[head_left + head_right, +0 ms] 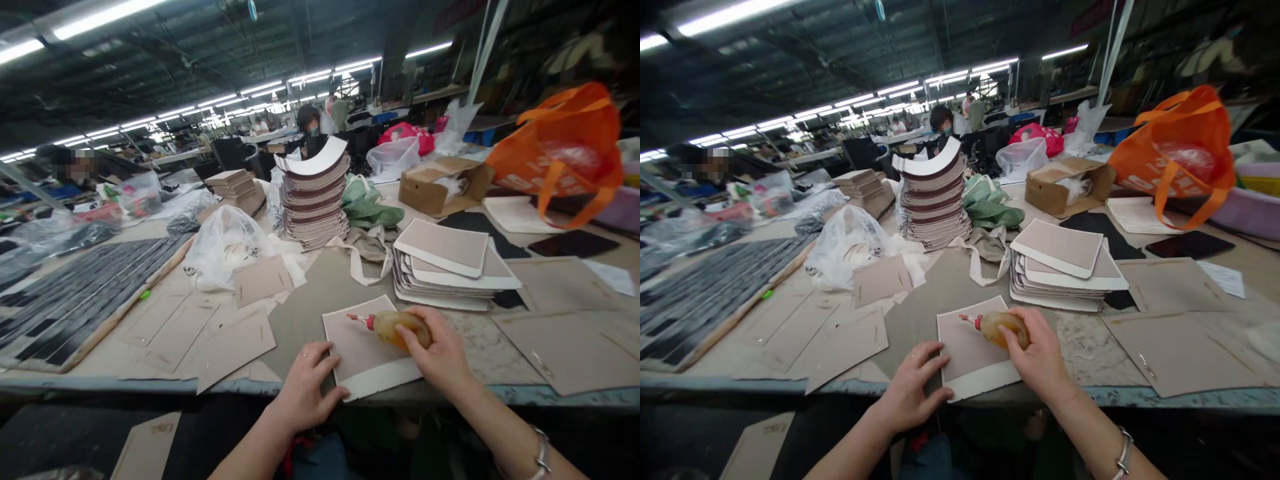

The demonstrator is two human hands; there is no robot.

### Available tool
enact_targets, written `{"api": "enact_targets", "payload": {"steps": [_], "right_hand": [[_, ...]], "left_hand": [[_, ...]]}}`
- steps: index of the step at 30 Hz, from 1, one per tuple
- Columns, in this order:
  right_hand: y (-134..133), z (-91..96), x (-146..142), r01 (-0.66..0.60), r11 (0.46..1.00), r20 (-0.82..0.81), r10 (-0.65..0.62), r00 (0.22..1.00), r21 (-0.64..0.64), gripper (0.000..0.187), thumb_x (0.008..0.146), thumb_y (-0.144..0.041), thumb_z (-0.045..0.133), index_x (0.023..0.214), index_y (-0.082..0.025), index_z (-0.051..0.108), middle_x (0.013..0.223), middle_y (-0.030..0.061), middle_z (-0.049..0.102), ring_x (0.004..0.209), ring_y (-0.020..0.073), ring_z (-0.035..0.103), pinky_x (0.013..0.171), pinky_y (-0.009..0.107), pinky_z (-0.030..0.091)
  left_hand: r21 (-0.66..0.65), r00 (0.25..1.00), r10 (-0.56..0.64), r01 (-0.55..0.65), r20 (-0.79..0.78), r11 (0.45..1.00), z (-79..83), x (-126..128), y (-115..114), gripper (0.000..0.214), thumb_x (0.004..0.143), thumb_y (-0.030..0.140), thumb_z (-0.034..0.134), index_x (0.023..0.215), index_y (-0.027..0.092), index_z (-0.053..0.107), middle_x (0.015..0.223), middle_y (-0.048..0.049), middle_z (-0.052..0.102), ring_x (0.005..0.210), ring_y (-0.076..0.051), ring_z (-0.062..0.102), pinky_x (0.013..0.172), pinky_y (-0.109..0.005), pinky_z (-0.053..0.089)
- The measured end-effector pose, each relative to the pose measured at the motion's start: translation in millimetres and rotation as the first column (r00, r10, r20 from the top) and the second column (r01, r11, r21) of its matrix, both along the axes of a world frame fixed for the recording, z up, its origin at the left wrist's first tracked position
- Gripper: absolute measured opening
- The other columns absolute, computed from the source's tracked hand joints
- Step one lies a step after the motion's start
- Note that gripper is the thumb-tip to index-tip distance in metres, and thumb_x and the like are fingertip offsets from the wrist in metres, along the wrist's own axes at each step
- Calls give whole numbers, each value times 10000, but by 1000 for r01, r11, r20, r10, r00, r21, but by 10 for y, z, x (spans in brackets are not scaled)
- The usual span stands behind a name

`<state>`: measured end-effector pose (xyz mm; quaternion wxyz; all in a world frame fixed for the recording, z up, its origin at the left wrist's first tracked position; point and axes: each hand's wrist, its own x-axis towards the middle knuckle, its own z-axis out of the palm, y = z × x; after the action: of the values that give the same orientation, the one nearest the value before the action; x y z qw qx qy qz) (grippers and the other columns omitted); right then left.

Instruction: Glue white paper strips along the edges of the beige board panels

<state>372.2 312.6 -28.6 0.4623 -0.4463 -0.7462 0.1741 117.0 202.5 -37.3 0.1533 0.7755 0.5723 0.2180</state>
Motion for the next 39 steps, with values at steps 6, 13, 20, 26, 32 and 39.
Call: {"api": "enact_targets", "payload": {"steps": [6,13,20,26,32,39], "right_hand": [[-25,27,-275,-121,991,131,112,985,63,132,875,-260,546,1001,-221,537,879,48,580,804,201,560,722,333,463],[-52,-13,-396,-204,977,175,190,966,66,140,884,-217,528,1023,-228,516,910,58,569,846,209,546,753,350,467],[-88,-5,-409,-277,958,197,260,945,66,205,865,-142,522,1057,-213,523,883,61,548,825,201,538,719,335,481],[-49,34,-98,-177,972,262,133,956,152,203,860,-141,542,1055,-198,549,883,55,532,794,182,532,676,311,474],[10,18,283,-41,969,328,-42,944,242,169,860,-176,550,1027,-192,567,882,51,544,774,173,544,654,293,468],[32,49,401,52,957,385,-163,908,284,155,866,-215,531,1012,-192,578,884,51,554,784,183,545,651,293,466]], "left_hand": [[2,1000,-24,24,13,1000,47,35,69,373,801,432,615,1091,197,638,1160,-117,574,1114,-269,490,1045,-441,351],[16,999,-29,29,43,999,70,21,83,322,820,365,599,1092,198,641,1155,-106,584,1100,-259,481,1001,-422,394],[69,998,-46,42,49,997,-12,3,89,245,830,268,578,1052,194,652,1120,-96,609,1092,-250,494,981,-417,407],[101,997,-56,51,49,994,-64,-23,89,216,847,254,569,1037,196,653,1109,-94,621,1086,-236,521,1013,-449,392],[115,997,-61,56,41,992,-69,-23,112,197,852,230,559,1021,198,655,1093,-97,630,1080,-231,540,1006,-455,408],[147,998,-63,59,26,987,-70,-24,105,184,850,220,557,995,193,666,1075,-95,650,1069,-234,559,1001,-464,420]]}}
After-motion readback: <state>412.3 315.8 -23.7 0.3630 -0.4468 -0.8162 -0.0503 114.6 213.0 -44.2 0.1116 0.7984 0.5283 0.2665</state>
